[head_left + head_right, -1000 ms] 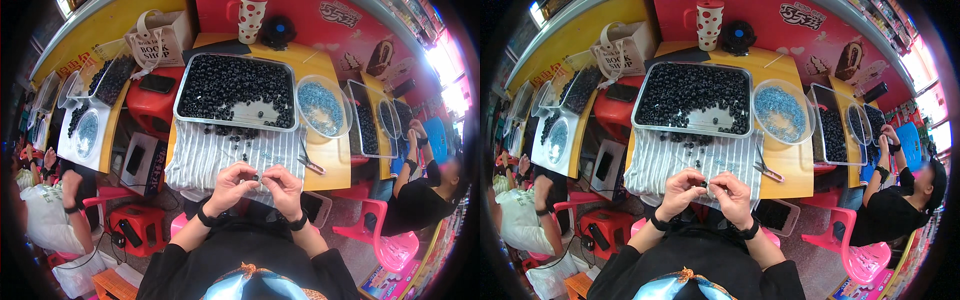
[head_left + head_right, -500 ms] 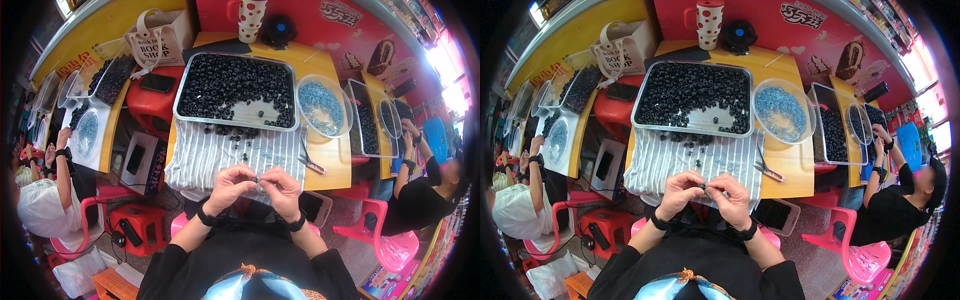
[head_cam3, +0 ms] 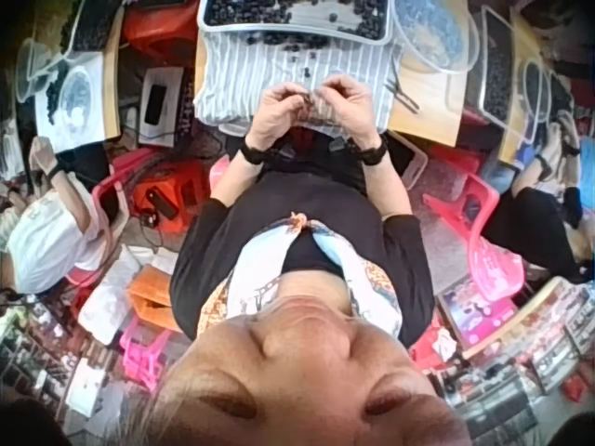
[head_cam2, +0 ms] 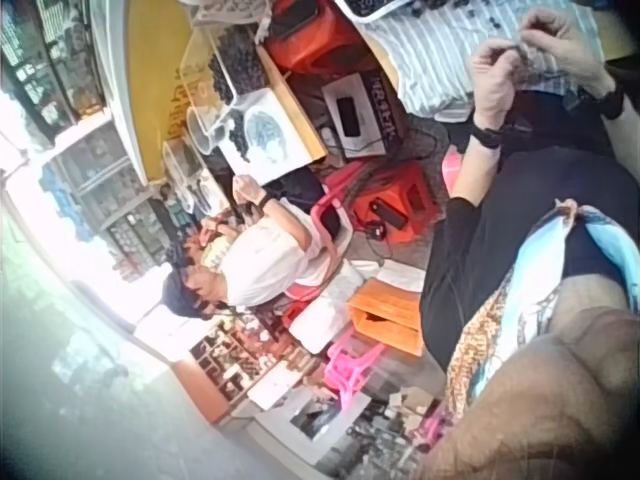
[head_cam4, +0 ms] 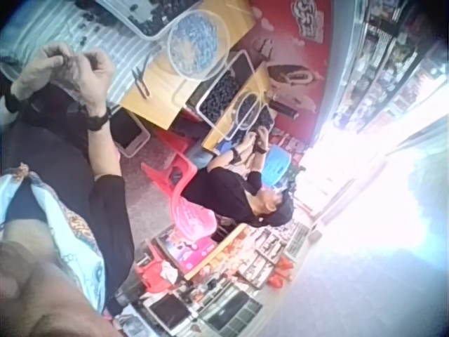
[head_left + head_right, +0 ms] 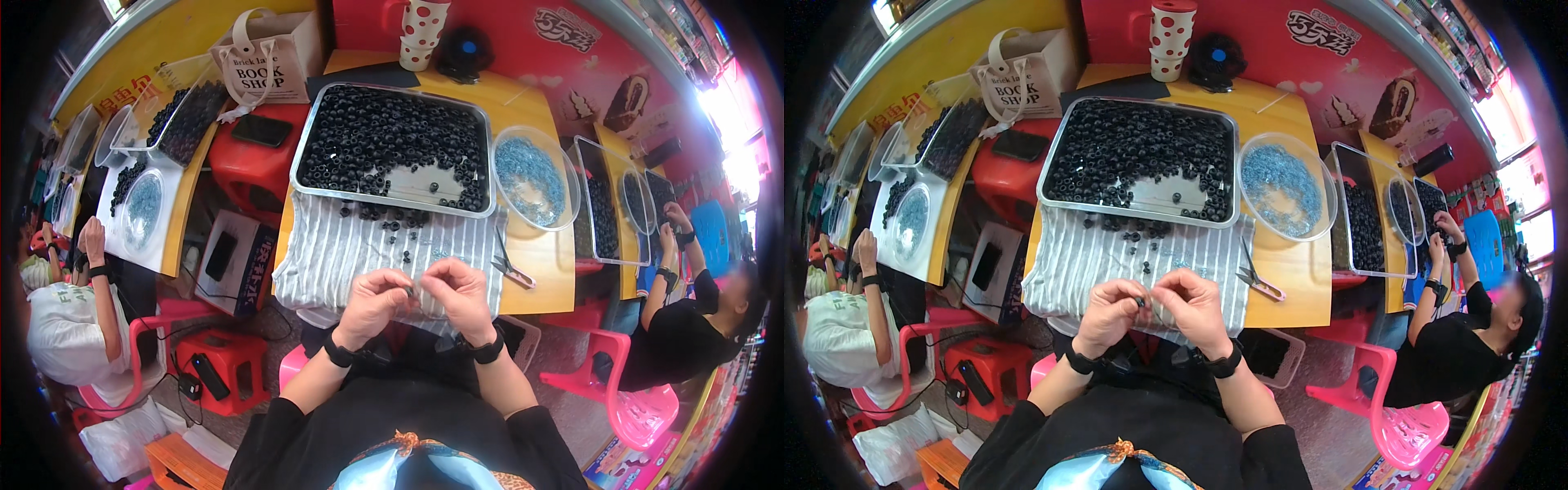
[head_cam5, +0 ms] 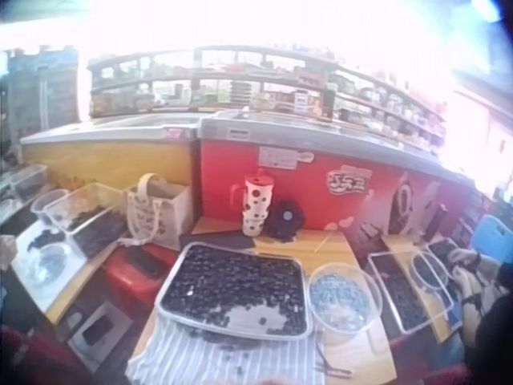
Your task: Sorting small black rubber components from a large tray into separate plastic bowls on a workbench.
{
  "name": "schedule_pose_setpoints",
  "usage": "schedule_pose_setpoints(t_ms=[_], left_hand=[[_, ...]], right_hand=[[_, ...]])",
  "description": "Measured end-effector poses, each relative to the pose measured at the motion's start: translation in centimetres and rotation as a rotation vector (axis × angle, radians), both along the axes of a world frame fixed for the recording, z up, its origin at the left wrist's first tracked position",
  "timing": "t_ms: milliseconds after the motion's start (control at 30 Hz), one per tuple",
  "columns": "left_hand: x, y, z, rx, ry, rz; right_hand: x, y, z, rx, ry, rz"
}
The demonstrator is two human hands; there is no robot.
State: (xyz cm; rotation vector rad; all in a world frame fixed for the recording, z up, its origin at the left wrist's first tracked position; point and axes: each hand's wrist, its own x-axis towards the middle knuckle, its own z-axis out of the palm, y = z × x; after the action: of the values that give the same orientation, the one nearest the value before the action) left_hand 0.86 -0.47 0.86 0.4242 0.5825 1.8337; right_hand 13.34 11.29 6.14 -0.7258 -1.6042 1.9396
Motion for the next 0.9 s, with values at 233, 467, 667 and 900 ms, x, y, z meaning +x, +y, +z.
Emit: schedule_pose_setpoints(t_ms=[233, 467, 667, 900], left_hand=[[-1.2, 0.1, -0.6, -0.034, -0.036, 0.161], [-1.1, 0.3, -0.6, -0.090, -0.009, 0.128], [-1.3, 0.3, -0.1, -0.093, 0.017, 0.052], [-1.3, 0.6, -0.4, -0.059, 0.061, 0.028]], right_hand=[[-3.6, 0.8, -0.8, 0.950, -0.360, 0.114], [-3.6, 0.9, -1.0, 0.979, -0.480, 0.135], [-1.2, 0.0, -0.2, 0.332, -0.114, 0.000], [-0.5, -1.8, -0.8, 0.130, 0.144, -0.060]])
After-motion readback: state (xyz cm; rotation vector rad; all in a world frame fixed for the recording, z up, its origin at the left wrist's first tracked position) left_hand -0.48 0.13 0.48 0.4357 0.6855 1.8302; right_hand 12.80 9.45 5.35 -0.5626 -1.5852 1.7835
